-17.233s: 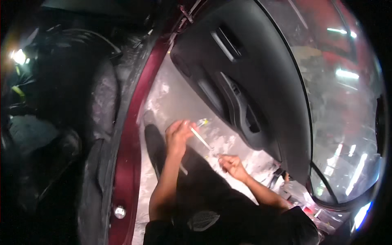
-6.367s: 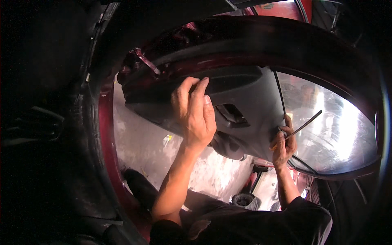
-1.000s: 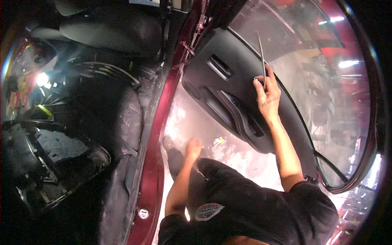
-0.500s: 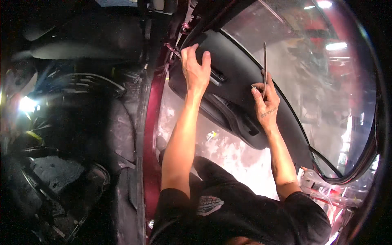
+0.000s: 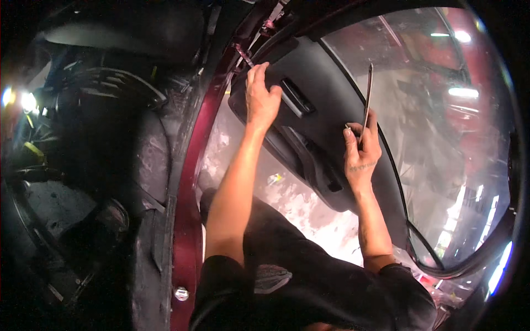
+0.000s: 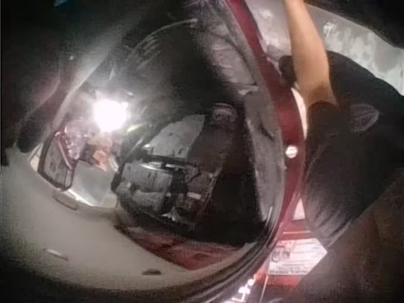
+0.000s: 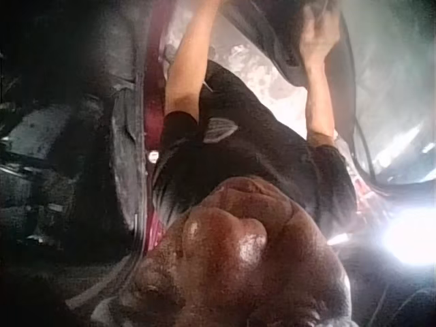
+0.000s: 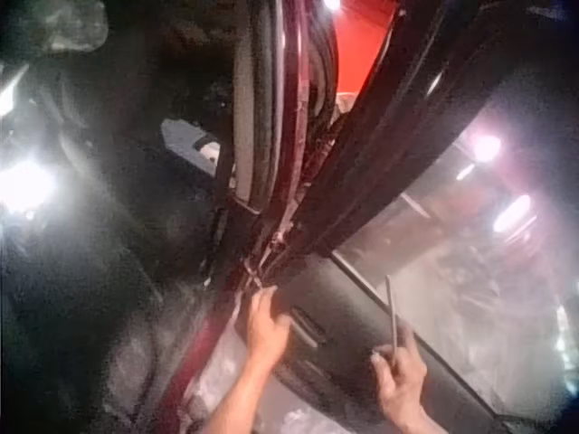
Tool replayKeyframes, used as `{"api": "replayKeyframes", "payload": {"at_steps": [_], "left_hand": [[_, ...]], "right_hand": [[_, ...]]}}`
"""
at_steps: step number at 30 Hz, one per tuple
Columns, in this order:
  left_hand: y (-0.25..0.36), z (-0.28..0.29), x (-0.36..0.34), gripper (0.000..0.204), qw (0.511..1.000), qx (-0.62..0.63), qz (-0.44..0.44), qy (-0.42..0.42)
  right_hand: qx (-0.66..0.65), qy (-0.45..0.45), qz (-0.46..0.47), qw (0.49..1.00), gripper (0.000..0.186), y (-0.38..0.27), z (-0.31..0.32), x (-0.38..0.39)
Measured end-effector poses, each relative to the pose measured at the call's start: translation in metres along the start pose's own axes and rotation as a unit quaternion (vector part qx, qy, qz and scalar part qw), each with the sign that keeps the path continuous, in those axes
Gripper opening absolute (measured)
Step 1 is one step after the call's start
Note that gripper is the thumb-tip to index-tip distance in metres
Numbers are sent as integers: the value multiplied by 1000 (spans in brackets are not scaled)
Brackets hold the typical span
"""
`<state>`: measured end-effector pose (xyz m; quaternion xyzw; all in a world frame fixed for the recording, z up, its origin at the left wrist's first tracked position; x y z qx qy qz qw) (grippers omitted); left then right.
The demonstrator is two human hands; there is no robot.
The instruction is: The person removes a plastic trim panel from the trunk area of a maroon car using a screwdriver, then moves to the rear door and removes the interior door panel. They use a screwdriver to loosen screws and pry off the panel, exposing the internal door structure.
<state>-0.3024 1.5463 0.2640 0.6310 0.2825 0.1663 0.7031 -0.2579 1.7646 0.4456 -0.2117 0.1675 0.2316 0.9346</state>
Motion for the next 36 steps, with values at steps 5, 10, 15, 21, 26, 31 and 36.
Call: {"api": "replayKeyframes", "payload": {"at_steps": [5, 10, 15, 21, 26, 31, 36], "left_hand": [[-14, 12, -13, 60, 997, 39, 30, -56], [-26, 9, -8, 69, 991, 101, 35, -85], [-18, 7, -18, 77, 986, 113, 41, -116], [-3, 14, -41, 52, 987, 127, -78, -59], [4, 8, -45, 43, 987, 136, -79, -31], [-8, 1, -54, 33, 985, 162, -63, -3], [-8, -2, -46, 37, 988, 145, -54, -21]], "right_hand": [[-32, -23, -38, 998, 14, 1, -10, -1], [-16, 2, -66, 998, 23, 7, -8, 4], [55, -9, -115, 992, 22, 8, -7, 5], [76, -54, -147, 985, 22, 14, -5, 7], [98, -46, -182, 977, 20, 10, -6, 8], [109, -30, -231, 966, 16, -1, -10, -1], [105, -19, -218, 970, 15, 1, -8, 4]]}}
Point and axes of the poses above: each hand's wrist, its own x-axis away from the middle knuckle, its own z-axis out of the back of the hand, y = z × x, the point moved 7 cm from there along -x, towards the middle knuckle
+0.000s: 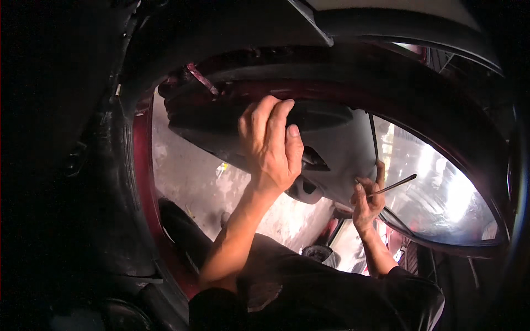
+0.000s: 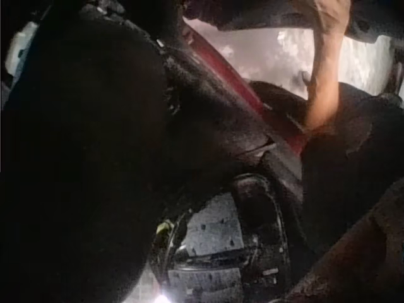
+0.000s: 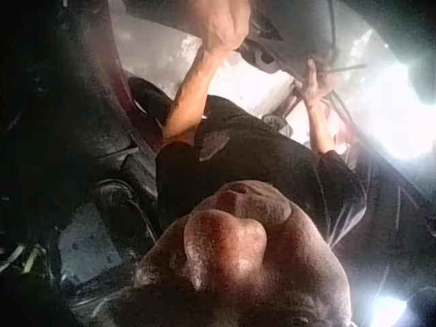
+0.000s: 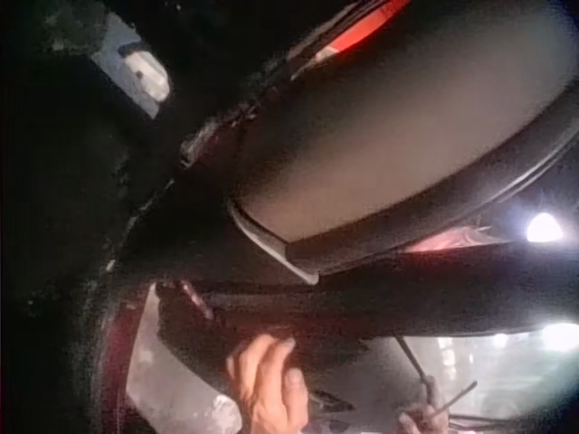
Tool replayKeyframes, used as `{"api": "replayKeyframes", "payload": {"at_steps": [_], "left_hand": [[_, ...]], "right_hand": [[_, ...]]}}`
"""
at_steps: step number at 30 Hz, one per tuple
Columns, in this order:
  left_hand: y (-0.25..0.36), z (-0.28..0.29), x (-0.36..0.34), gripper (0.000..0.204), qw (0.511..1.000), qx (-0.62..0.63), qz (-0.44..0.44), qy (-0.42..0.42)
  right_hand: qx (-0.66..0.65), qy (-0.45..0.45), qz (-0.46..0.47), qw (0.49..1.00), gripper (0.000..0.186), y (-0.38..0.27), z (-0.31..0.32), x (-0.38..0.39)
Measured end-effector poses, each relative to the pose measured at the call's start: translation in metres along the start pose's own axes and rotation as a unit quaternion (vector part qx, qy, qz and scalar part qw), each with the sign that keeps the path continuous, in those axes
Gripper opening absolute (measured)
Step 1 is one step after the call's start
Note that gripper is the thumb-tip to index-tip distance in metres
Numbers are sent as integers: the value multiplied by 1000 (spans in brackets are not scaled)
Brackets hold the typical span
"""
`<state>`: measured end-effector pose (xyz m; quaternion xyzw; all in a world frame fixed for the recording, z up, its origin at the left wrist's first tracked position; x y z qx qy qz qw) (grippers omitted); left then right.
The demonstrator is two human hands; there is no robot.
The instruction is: The person removes a plastic trim panel from the trunk area of a maroon car using a screwdriver, then moves to the rear door and removes the interior door panel. They use a screwdriver to loosen screws and pry off the panel, exposing the internal door structure.
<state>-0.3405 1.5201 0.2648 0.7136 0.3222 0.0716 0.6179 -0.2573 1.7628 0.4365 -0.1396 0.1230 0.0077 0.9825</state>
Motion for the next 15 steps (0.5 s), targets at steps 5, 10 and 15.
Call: {"api": "replayKeyframes", "payload": {"at_steps": [5, 10, 15], "left_hand": [[9, 0, 0, 42, 1000, -20, 5, -19], [12, 2, -5, 36, 1000, 2, -3, 10], [4, -1, -19, 28, 1000, 16, -11, 12]], "right_hand": [[25, -1, 9, 1000, 17, -4, -2, -2], [29, -7, 2, 1000, 20, -8, 0, -1], [-4, -18, -13, 1000, 17, -9, -1, -1]]}}
Point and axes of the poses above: each hand's wrist, its own x-axis away from the middle knuckle, its own z-axis out of the back of the hand, y = z × x, the point moved 7 cm from there along -x, towards the middle knuckle
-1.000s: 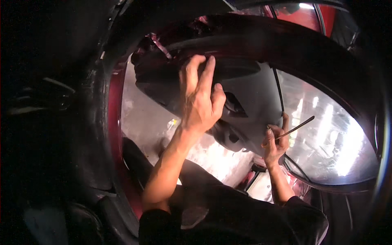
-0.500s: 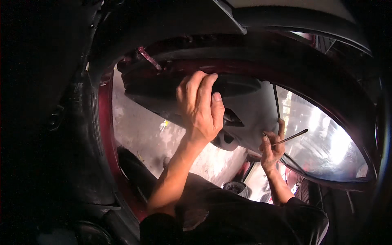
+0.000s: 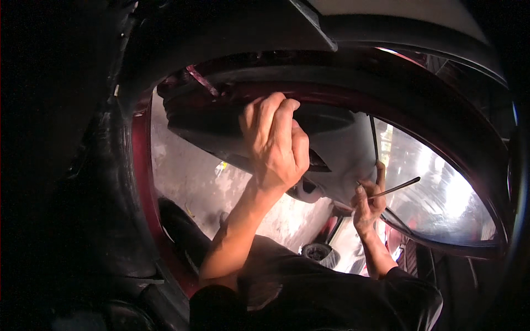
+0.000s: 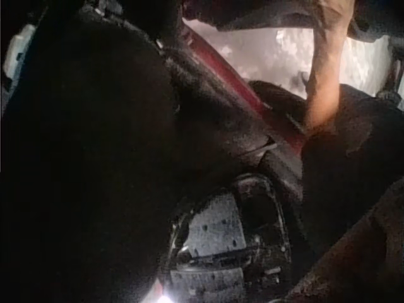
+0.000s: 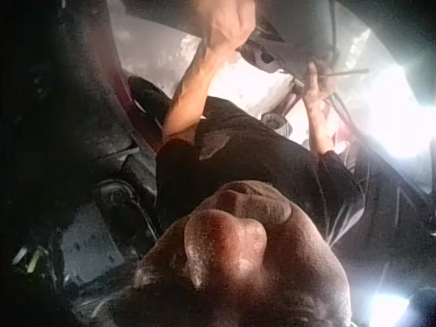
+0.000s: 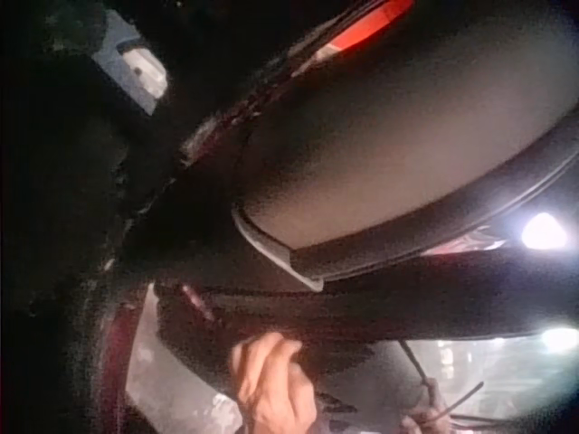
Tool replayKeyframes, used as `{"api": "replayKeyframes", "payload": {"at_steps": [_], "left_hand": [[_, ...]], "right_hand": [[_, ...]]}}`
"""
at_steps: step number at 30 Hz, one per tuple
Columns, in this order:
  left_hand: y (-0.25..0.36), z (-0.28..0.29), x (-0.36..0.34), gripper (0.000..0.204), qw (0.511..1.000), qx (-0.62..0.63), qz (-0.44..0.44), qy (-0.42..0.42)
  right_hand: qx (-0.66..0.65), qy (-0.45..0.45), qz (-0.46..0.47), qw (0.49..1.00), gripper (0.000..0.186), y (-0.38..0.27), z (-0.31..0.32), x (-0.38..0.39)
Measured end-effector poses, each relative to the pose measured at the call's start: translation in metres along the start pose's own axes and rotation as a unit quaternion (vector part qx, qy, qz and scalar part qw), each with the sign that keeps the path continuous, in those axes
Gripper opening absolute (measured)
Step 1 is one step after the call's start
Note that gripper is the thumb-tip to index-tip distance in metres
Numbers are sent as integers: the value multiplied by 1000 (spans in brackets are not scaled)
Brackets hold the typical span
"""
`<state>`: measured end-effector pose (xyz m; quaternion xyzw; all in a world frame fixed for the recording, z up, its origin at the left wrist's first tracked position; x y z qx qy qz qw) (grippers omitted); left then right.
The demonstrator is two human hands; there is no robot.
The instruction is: The person removes a plastic trim panel from the trunk area of a maroon car using a screwdriver, then moves to the rear door and removes the interior door panel. They use a screwdriver to loosen screws and pry off the panel, exposing the internal door structure.
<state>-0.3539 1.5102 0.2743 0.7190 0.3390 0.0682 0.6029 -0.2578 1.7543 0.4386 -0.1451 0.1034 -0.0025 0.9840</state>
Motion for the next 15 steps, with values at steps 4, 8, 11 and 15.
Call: {"api": "replayKeyframes", "payload": {"at_steps": [4, 8, 11, 15], "left_hand": [[-8, -1, -5, 27, 999, 13, 10, -37], [-4, -3, 16, 31, 999, -27, -36, 5], [-9, -3, 51, 41, 998, -38, 3, -45], [-15, 4, 63, 45, 997, -42, 36, -55]], "right_hand": [[-22, -13, -9, 1000, 14, -9, -4, -2], [-1, 3, -7, 1000, 14, -3, -3, -1], [21, 8, 13, 1000, 14, 0, -2, 0], [52, 9, 49, 997, 14, -4, -2, -2]]}}
Point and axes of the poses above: each hand's wrist, its own x-axis away from the middle knuckle, its own z-axis out of the back of the hand, y = z × x, the point moved 7 cm from there along -x, towards the middle knuckle
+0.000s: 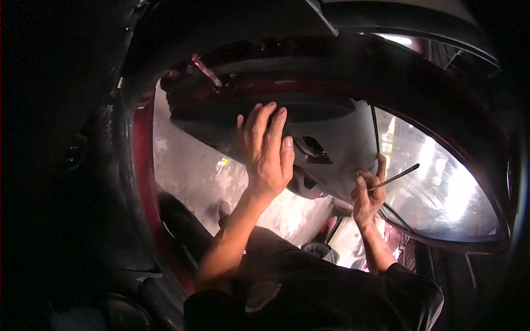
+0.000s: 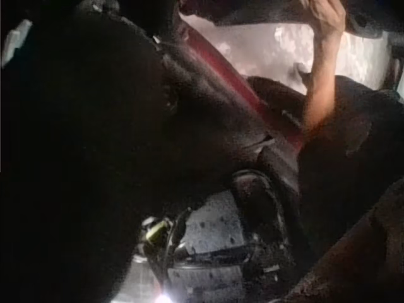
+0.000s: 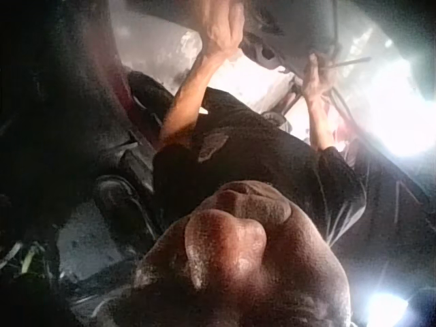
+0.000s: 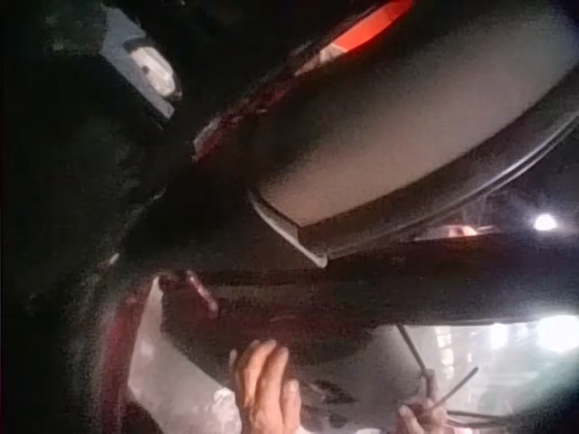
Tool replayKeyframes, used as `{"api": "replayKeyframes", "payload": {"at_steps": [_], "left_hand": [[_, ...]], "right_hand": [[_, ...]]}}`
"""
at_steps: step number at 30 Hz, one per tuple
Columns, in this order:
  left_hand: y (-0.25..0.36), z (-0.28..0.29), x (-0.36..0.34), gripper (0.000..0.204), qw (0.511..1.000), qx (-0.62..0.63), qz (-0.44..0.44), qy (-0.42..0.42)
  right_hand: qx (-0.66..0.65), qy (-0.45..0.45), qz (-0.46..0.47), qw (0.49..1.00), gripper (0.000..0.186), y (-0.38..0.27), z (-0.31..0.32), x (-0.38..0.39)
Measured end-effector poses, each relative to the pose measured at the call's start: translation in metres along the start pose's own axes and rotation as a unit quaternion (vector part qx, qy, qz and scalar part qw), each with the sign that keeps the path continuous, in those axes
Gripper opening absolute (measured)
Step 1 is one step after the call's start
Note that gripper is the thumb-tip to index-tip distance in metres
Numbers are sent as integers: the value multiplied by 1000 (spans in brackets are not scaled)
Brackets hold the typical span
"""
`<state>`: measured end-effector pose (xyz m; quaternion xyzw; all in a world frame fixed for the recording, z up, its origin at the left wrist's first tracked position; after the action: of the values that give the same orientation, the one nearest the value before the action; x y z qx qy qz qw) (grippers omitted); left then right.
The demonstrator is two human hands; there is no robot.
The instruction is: The person removes a plastic trim panel from the trunk area of a maroon car using a screwdriver, then moves to the rear door and removes the interior door panel. They use a screwdriver to loosen screws and pry off the panel, exposing the internal door structure.
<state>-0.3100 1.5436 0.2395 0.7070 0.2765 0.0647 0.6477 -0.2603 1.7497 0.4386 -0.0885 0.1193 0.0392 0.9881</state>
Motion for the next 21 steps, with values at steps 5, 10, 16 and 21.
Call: {"api": "replayKeyframes", "payload": {"at_steps": [5, 10, 16, 21], "left_hand": [[-21, 5, 17, 54, 997, -48, 62, -23], [-51, 12, 45, 64, 990, -51, 131, -18], [-43, 19, 48, 78, 988, -50, 135, -46], [-38, 20, 49, 80, 982, -89, 154, -57]], "right_hand": [[-60, 27, -24, 998, 17, 0, -3, 2], [-65, 26, 20, 997, 17, -2, -5, 2], [-19, 25, 104, 994, 18, 11, -2, 4], [-13, 12, 168, 986, 24, 6, 0, 2]]}}
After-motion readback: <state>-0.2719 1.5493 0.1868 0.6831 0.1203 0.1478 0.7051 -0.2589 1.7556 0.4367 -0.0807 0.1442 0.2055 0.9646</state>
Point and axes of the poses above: each hand's wrist, its own x-axis away from the middle knuckle, its own z-axis out of the back of the hand, y = z × x, the point moved 7 cm from there along -x, towards the middle knuckle
